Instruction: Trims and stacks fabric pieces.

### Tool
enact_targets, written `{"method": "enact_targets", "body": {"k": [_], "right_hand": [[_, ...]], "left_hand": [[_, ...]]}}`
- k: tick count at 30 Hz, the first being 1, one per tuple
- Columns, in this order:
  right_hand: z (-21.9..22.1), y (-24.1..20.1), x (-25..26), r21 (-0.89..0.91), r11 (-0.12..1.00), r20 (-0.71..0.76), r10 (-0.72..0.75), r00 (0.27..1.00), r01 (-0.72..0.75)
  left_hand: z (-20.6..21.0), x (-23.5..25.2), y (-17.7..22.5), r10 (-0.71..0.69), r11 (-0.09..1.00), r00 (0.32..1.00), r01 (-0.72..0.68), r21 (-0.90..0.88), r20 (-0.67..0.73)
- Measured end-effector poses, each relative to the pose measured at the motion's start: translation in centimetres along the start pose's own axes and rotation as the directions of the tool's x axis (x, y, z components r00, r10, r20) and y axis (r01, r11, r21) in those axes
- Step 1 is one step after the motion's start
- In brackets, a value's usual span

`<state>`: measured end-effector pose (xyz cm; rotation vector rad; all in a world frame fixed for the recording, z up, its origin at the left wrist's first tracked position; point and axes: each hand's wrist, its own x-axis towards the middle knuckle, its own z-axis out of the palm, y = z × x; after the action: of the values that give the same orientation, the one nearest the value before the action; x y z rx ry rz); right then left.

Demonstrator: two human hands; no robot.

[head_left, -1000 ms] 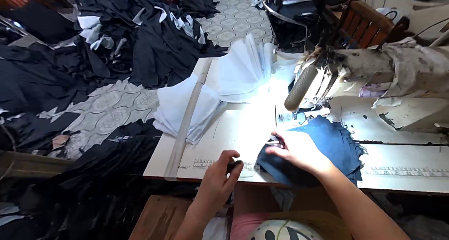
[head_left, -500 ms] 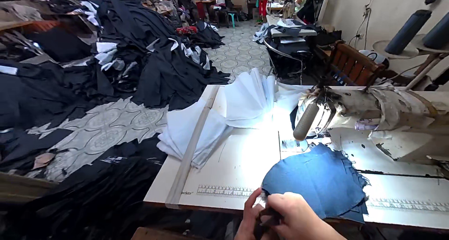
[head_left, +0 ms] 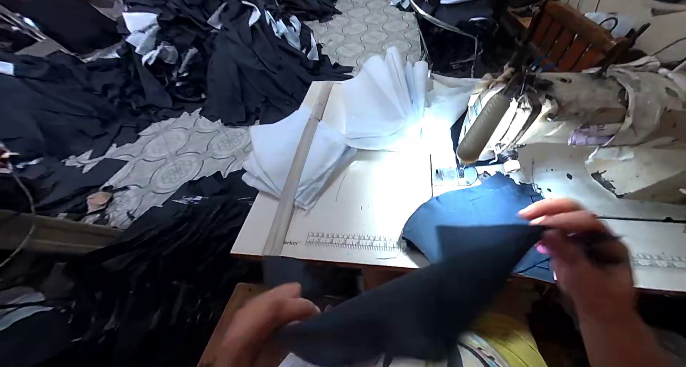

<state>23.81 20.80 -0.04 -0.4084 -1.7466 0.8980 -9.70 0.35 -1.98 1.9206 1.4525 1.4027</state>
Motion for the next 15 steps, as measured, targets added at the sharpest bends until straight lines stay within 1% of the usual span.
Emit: {"method": "enact_targets", "body": {"k": [1,2,3,4,5,6,7,8,9,10,11,12,13,14,15], "right_hand": [[-1.0,-0.5,0.5,0.022,0.999,-0.087,0.033,0.996,-0.031],[-1.9,-0.8,0.9,0.034,0.997,-0.168,0.075,0.983,-0.070],[-3.0,-0.8,1.3,0.040,0.994,-0.223,0.113,0.968,-0.107],[-4.2,-0.5,1.5,0.033,0.990,-0.252,0.143,0.957,-0.139],[-5.5,0.1,1.4,0.019,0.984,-0.261,0.174,0.949,-0.176],[-6.6,0.8,1.1,0.009,0.976,-0.283,0.210,0.936,-0.216],[-7.4,1.5,0.6,-0.012,0.963,-0.312,0.253,0.916,-0.270],[-7.9,2.3,0.1,-0.032,0.941,-0.340,0.306,0.889,-0.336],[-8.2,3.0,-0.4,-0.050,0.911,-0.360,0.365,0.859,-0.408],[-8.4,3.7,-0.8,-0.057,0.879,-0.373,0.421,0.827,-0.474],[-8.6,4.1,-0.9,-0.041,0.856,-0.385,0.463,0.798,-0.516],[-8.7,4.2,-0.9,-0.013,0.847,-0.393,0.485,0.781,-0.532],[-8.7,4.0,-0.7,0.022,0.850,-0.403,0.489,0.774,-0.526],[-8.6,3.4,-0.4,0.046,0.860,-0.417,0.478,0.773,-0.508],[-8.6,2.6,0.0,0.059,0.873,-0.428,0.460,0.778,-0.484]], "left_hand": [[-0.8,2.2,0.9,0.085,0.991,0.996,-0.084,0.105,-0.005],[-1.0,4.2,1.2,0.105,0.968,0.994,-0.105,0.230,0.011],[-0.7,6.1,0.7,0.063,0.946,0.997,-0.077,0.315,0.053],[-0.1,7.5,-0.3,-0.022,0.939,0.990,-0.028,0.342,0.142],[0.5,8.5,-1.6,-0.151,0.945,0.944,0.051,0.322,0.292],[1.1,9.2,-3.0,-0.273,0.947,0.842,0.149,0.286,0.465],[1.6,9.6,-4.3,-0.353,0.935,0.714,0.246,0.255,0.604],[2.1,9.5,-5.7,-0.373,0.924,0.626,0.315,0.215,0.685],[2.3,9.1,-6.9,-0.346,0.923,0.623,0.359,0.136,0.702],[2.4,8.7,-7.6,-0.316,0.920,0.702,0.391,0.025,0.638],[2.6,8.4,-7.6,-0.295,0.918,0.816,0.386,-0.088,0.498],[2.9,8.5,-6.9,-0.262,0.930,0.906,0.329,-0.163,0.332],[3.0,8.9,-5.7,-0.211,0.949,0.956,0.251,-0.193,0.204],[2.9,9.4,-4.2,-0.157,0.964,0.978,0.182,-0.193,0.137],[2.6,9.7,-2.7,-0.110,0.976,0.988,0.128,-0.175,0.108]]}}
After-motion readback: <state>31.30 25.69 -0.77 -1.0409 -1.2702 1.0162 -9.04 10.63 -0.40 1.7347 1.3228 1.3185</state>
